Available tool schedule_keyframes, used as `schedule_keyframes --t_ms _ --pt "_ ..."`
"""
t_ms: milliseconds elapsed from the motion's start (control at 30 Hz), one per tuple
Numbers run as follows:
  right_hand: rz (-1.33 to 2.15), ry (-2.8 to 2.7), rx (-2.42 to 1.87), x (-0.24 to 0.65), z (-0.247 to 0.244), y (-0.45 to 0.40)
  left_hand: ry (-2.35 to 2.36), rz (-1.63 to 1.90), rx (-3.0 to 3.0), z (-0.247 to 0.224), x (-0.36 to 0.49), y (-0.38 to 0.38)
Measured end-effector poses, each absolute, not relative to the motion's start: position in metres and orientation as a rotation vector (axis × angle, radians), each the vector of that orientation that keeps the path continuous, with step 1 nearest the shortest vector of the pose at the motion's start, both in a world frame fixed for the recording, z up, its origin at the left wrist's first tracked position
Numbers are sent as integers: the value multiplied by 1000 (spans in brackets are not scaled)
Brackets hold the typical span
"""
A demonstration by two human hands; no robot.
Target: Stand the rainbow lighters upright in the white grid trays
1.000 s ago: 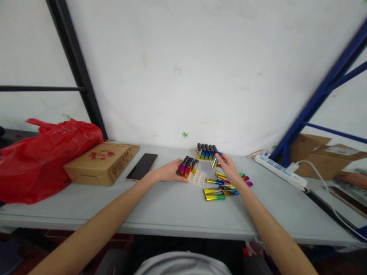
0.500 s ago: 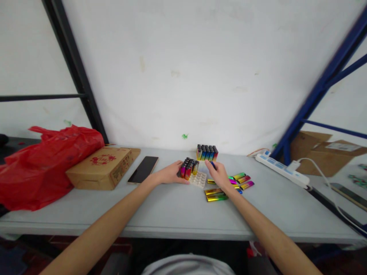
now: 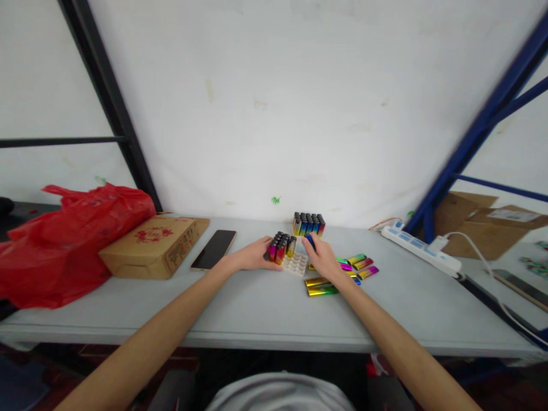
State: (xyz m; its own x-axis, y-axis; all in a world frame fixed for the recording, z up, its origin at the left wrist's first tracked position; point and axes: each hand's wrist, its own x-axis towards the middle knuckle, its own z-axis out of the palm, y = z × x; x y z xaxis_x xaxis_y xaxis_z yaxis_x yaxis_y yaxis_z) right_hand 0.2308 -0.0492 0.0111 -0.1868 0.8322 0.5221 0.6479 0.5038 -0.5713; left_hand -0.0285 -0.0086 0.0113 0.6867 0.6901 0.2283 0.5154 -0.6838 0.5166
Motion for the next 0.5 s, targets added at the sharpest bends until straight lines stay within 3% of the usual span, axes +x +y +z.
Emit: schedule_keyframes --t_ms 167,500 --pt "122 -2086 -1122 232 15 -51 939 560 2479 8 -29 -5" --pt "385 -2058 -1153 227 13 -53 954 569 2505 4 -30 -2"
